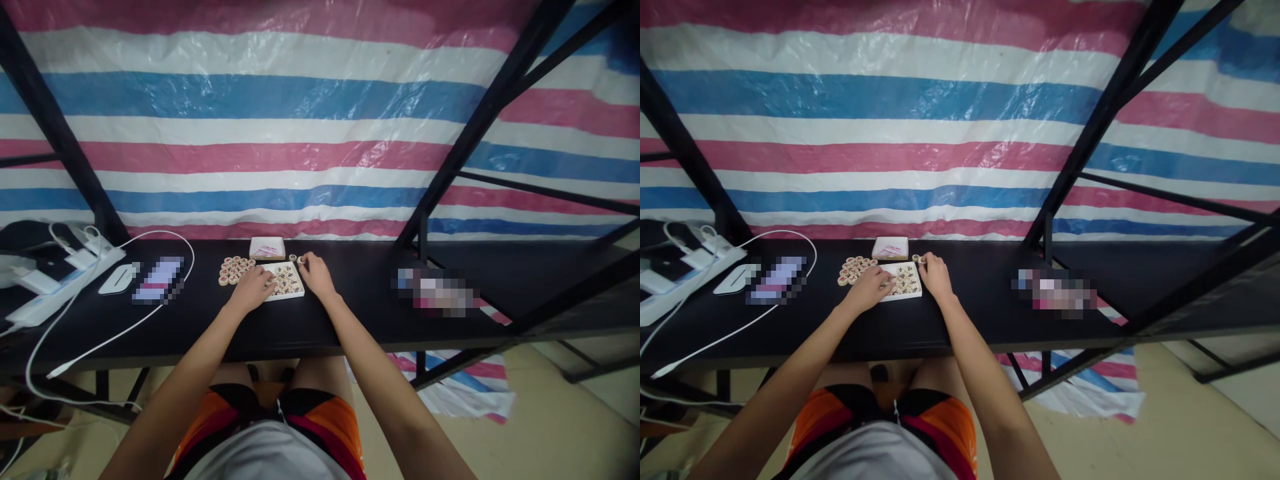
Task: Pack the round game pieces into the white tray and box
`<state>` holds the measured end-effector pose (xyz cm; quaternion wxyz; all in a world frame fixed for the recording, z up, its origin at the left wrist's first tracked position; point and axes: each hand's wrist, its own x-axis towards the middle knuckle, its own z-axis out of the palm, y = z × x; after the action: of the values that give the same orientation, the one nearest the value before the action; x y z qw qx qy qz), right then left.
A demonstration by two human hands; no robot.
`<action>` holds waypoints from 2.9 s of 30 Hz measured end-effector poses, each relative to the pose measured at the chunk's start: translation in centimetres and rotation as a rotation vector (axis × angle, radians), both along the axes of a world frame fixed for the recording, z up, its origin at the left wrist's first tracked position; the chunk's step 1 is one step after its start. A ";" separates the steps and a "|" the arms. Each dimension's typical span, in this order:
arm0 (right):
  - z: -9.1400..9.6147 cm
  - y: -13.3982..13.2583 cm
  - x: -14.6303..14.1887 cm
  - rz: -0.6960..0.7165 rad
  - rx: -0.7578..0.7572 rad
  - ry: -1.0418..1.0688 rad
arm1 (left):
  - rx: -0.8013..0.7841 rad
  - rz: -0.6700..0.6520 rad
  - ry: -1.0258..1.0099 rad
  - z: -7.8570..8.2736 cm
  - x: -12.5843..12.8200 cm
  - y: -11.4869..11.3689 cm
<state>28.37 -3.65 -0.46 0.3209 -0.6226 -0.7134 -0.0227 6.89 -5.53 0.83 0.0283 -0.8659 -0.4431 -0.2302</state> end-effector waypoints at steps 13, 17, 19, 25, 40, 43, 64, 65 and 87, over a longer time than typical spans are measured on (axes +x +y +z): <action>1.6 1.3 -4.6 0.358 -0.110 -0.148 | -0.083 -0.045 -0.097 -0.7 0.0 0.6; 1.5 1.5 -5.1 0.359 -0.084 -0.155 | -0.100 -0.054 -0.082 -0.7 -0.1 0.8; 1.5 1.5 -5.1 0.360 -0.069 -0.168 | -0.096 -0.047 -0.074 -0.8 -0.1 0.8; 1.6 1.7 -5.6 0.360 -0.071 -0.241 | -0.096 -0.040 -0.066 -0.8 0.0 0.8; -1.8 4.9 1.4 0.157 -0.166 -0.072 | -0.090 -0.037 -0.121 -0.6 -0.3 0.7; -1.9 4.4 1.7 0.079 -0.168 -0.076 | 0.020 0.110 -0.127 0.0 -0.5 0.4; 2.0 2.1 -6.5 0.360 -0.055 -0.189 | -0.043 0.558 0.086 1.7 -3.1 0.1; 2.0 2.3 -5.7 0.338 -0.033 -0.157 | -0.035 0.516 0.083 1.6 -3.0 0.1; -2.1 2.4 0.7 0.169 -0.124 0.258 | -0.203 0.133 0.289 3.2 0.9 9.5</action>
<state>29.11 -1.30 -2.53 0.3715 -0.5767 -0.7161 0.1287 7.75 4.01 4.01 0.0190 -0.8573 -0.5115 -0.0552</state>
